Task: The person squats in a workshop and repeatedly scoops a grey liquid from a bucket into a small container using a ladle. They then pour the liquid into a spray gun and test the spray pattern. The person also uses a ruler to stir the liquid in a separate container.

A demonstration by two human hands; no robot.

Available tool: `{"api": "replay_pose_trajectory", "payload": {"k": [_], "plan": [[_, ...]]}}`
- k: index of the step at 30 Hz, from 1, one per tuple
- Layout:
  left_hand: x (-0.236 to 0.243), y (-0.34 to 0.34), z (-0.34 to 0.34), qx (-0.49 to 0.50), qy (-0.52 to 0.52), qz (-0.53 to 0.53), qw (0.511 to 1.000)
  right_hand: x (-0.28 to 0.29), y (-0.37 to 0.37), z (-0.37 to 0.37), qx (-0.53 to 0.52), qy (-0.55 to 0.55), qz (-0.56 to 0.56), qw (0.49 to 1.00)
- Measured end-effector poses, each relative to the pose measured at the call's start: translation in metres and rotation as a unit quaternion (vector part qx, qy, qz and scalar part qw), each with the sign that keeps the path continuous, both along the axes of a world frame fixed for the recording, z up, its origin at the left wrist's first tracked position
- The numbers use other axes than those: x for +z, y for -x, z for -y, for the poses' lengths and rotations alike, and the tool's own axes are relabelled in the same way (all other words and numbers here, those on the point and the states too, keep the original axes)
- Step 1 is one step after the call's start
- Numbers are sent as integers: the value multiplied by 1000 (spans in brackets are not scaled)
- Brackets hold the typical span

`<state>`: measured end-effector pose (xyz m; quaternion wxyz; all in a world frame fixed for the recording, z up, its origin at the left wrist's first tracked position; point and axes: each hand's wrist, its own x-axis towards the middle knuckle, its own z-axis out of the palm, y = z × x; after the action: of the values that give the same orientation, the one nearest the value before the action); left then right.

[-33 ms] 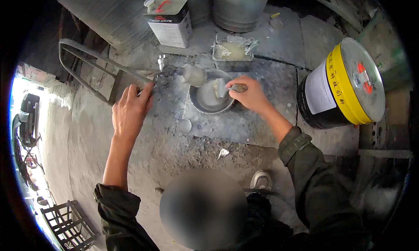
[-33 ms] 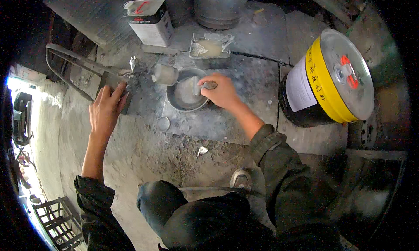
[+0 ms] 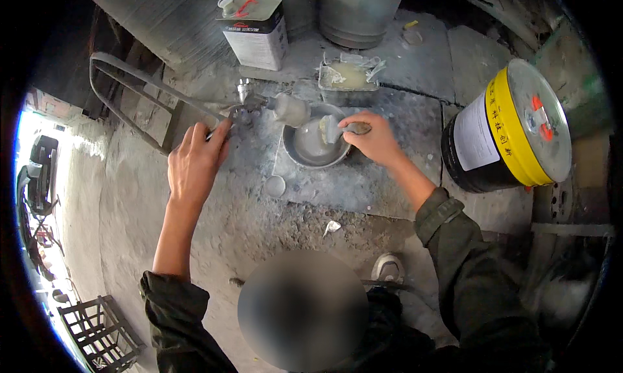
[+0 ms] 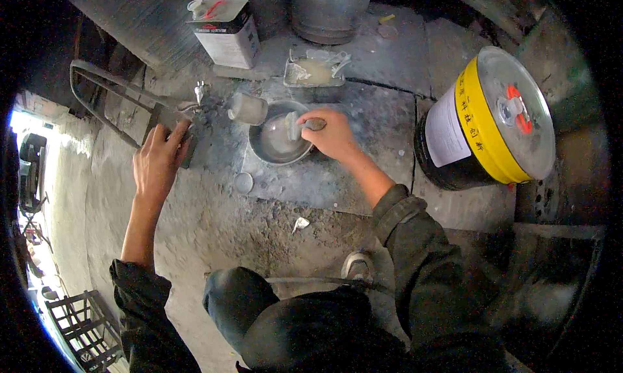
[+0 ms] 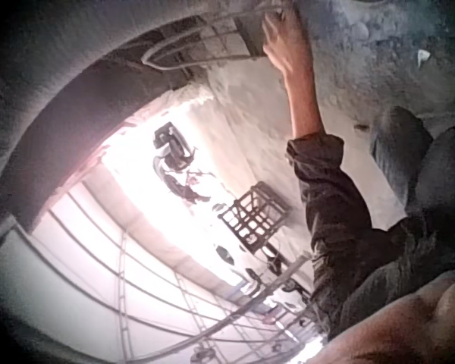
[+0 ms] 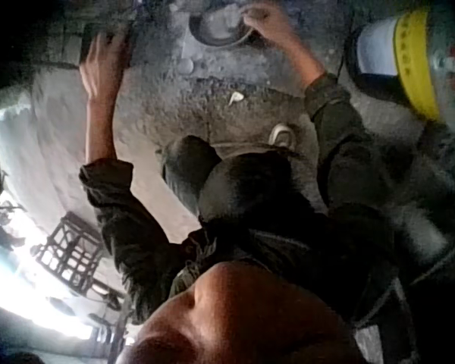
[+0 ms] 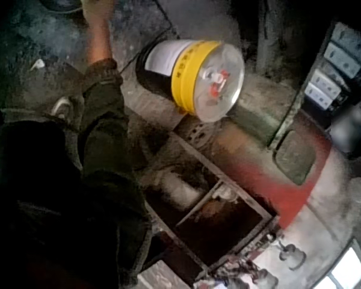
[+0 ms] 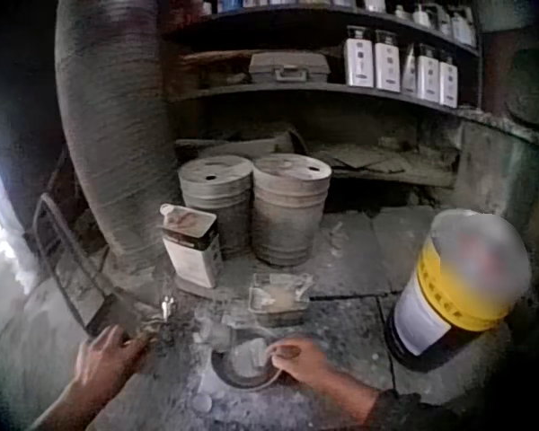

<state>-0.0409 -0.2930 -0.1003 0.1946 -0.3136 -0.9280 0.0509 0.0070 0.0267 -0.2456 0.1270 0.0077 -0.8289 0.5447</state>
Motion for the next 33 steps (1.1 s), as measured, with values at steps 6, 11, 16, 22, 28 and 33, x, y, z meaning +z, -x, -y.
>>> {"api": "replay_pose_trajectory", "payload": {"k": [6, 11, 16, 22, 28, 33], "plan": [[-28, -14, 30, 79, -130, 77, 985, -26, 8, 9, -91, 207, 138, 964], [-88, -47, 73, 141, -439, 405, 790, -20, 9, 3, -213, 362, 159, 894], [-113, -117, 63, 138, -537, 528, 643, 77, -53, -43, -203, 267, 17, 942], [-157, -162, 70, 45, -573, 544, 611, 199, -124, -159, -326, -244, -120, 905], [-192, -159, 63, -11, -476, 498, 725, 221, -144, -315, -292, -253, 255, 886], [-198, -165, 78, -30, -468, 489, 736, 219, -117, -307, -297, -145, 303, 894]]}}
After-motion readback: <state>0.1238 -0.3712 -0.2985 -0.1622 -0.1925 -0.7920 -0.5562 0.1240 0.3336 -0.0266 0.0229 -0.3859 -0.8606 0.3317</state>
